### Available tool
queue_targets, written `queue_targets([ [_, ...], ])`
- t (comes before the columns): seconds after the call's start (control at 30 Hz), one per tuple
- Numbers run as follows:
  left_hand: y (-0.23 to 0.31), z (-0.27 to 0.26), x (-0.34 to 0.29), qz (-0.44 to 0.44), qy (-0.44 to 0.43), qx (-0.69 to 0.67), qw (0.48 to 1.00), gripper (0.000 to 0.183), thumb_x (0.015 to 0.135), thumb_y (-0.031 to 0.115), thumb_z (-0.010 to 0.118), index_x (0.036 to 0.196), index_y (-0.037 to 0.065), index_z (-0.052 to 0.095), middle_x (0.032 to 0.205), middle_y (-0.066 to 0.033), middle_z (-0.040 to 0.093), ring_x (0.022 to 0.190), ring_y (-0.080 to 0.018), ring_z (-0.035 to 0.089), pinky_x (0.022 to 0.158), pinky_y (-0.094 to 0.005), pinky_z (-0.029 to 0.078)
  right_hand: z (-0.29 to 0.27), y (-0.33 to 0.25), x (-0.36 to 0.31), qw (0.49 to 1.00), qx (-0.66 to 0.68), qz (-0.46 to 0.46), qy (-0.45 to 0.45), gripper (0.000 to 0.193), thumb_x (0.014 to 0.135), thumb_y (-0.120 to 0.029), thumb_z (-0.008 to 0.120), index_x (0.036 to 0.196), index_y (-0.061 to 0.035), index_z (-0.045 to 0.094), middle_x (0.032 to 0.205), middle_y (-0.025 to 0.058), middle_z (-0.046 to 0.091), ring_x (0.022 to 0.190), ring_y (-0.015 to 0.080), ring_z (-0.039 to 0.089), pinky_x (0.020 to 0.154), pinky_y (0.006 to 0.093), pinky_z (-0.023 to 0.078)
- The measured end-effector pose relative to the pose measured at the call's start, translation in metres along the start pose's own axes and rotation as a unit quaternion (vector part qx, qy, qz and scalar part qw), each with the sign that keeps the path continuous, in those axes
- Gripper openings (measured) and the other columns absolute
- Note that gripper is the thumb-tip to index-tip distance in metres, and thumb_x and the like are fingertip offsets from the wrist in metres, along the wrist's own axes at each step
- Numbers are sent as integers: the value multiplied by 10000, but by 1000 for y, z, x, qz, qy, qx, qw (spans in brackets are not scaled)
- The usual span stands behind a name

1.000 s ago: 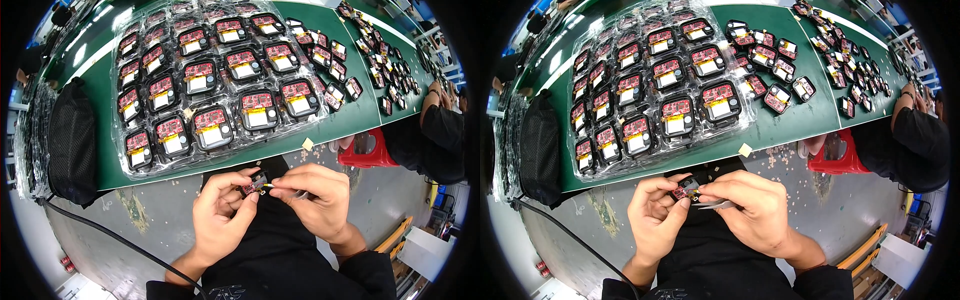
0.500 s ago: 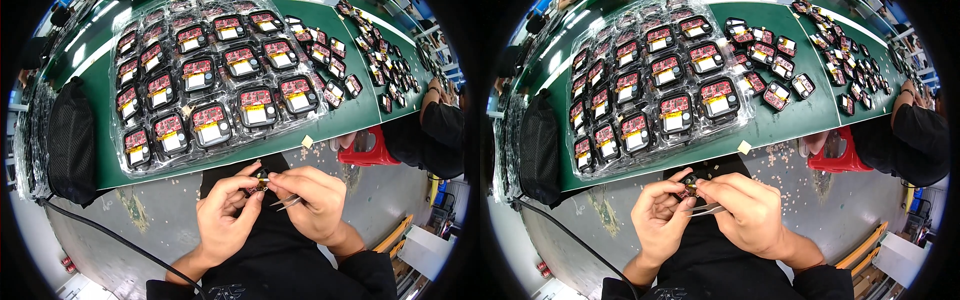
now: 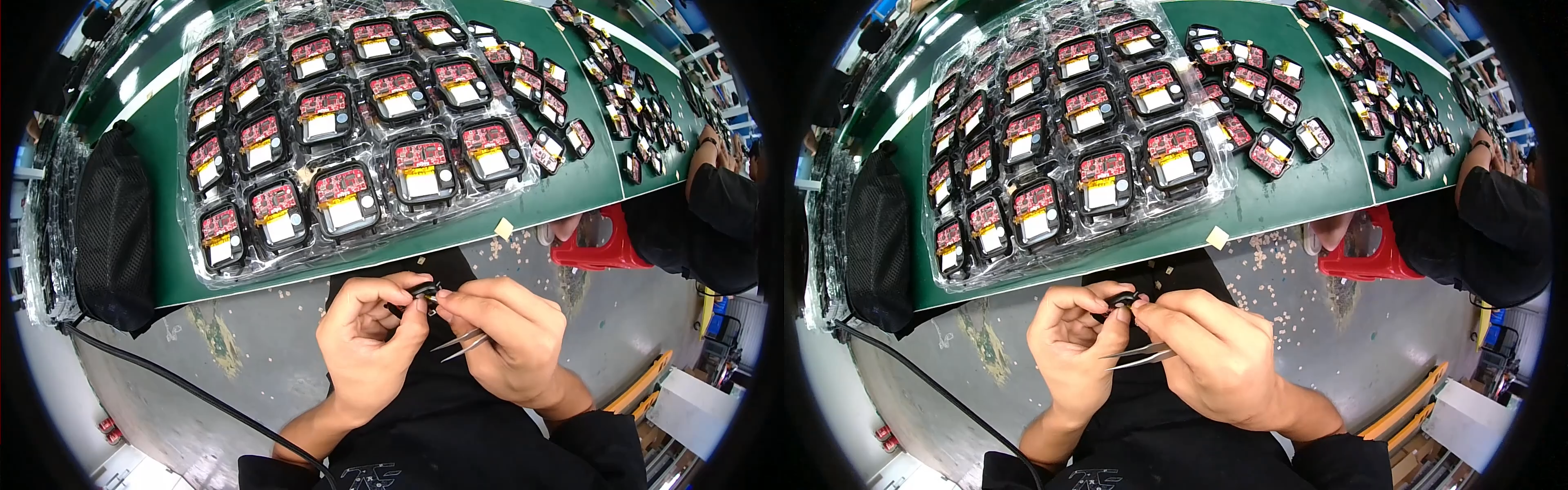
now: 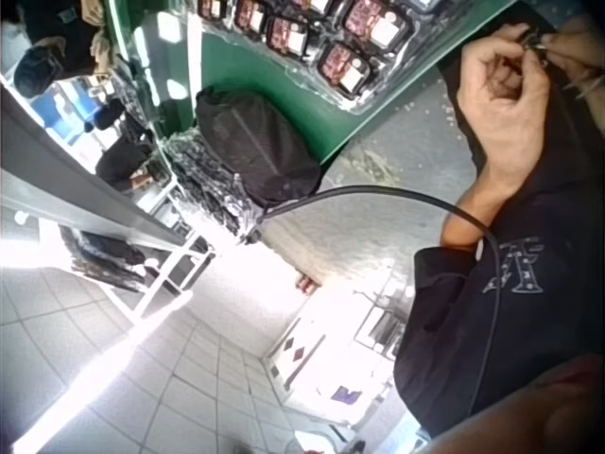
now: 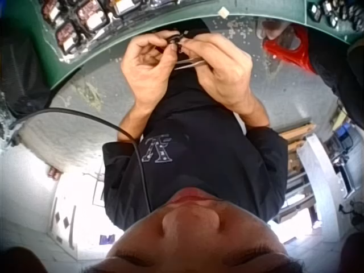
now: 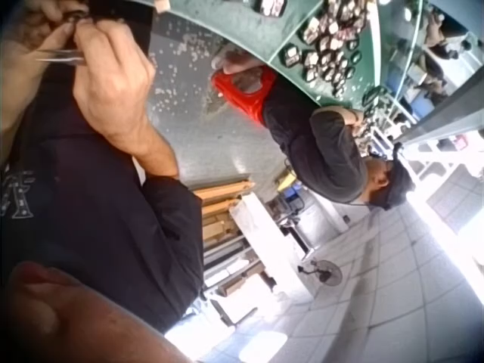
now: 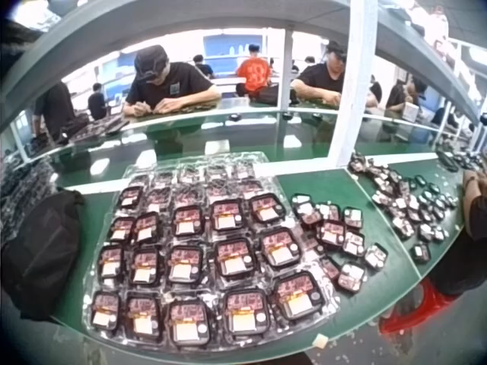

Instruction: Assembling small electronic wearable components using tweezers at a manufacturing workstation.

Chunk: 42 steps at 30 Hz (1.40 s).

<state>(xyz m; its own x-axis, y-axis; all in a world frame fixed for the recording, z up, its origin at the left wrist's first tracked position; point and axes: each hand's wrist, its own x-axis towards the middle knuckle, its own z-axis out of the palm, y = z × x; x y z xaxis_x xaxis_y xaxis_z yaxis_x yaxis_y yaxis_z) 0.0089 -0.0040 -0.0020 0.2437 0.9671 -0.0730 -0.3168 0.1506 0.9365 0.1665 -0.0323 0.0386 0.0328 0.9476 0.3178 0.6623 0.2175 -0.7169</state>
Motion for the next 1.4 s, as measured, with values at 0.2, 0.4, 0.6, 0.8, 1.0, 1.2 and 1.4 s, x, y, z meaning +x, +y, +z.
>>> queue_targets([
  [0.2, 7, -1, -3, 3, -19, 57, 998, 226, 951, -132, 594, 1162, -56, 561, 1279, -228, 665, 948, -121, 690, 722, -220, 565, 5, 7, -1, 1000, -2, 6, 4, 276, 724, 75, 765, 981, -22, 740, 879, 92, 706, 677, 233, 703, 567, 313, 565],
  [0.4, 5, 1, -3, 41, -39, 131, 990, 302, 951, -142, 580, 1238, -58, 533, 1310, -263, 645, 1075, -168, 683, 809, -232, 569, 7, 12, 0, 999, 37, 17, 16, 265, 736, 99, 746, 976, -13, 736, 900, 112, 719, 706, 246, 718, 597, 316, 579],
  [0.6, 8, 2, -2, 77, -60, 199, 975, 352, 957, -159, 556, 1286, -59, 485, 1310, -301, 629, 1138, -203, 666, 829, -233, 556, 6, 11, 0, 999, 30, 7, 31, 276, 728, 130, 736, 971, -1, 731, 896, 124, 713, 722, 243, 721, 612, 314, 585],
  [0.8, 12, 2, -3, 43, -45, 162, 985, 367, 961, -155, 554, 1306, -60, 473, 1308, -296, 634, 1120, -190, 669, 767, -205, 530, 1, 10, 2, 998, 47, 31, 23, 287, 728, 162, 705, 974, 15, 726, 895, 135, 709, 733, 240, 723, 627, 312, 587],
  [1.0, 8, 4, -4, 43, -50, 149, 987, 375, 964, -151, 550, 1319, -65, 464, 1319, -293, 627, 1161, -210, 657, 840, -227, 540, 6, 10, 1, 998, 56, 32, 19, 283, 726, 171, 686, 961, 18, 725, 895, 144, 712, 747, 249, 729, 647, 315, 593],
  [1.2, 8, 4, -4, 42, -49, 142, 988, 384, 963, -149, 553, 1326, -71, 456, 1326, -298, 617, 1206, -250, 643, 945, -278, 546, 9, 11, 1, 995, 82, 53, 1, 304, 709, 185, 663, 961, 26, 726, 899, 158, 717, 760, 259, 733, 662, 327, 597],
  [1.4, 10, 2, -4, 49, -38, 121, 991, 390, 959, -143, 563, 1326, -70, 454, 1317, -300, 621, 1189, -249, 652, 951, -286, 548, 12, 13, 0, 990, 131, 55, 16, 239, 761, 157, 722, 964, 32, 737, 904, 146, 698, 773, 234, 718, 682, 303, 585],
])
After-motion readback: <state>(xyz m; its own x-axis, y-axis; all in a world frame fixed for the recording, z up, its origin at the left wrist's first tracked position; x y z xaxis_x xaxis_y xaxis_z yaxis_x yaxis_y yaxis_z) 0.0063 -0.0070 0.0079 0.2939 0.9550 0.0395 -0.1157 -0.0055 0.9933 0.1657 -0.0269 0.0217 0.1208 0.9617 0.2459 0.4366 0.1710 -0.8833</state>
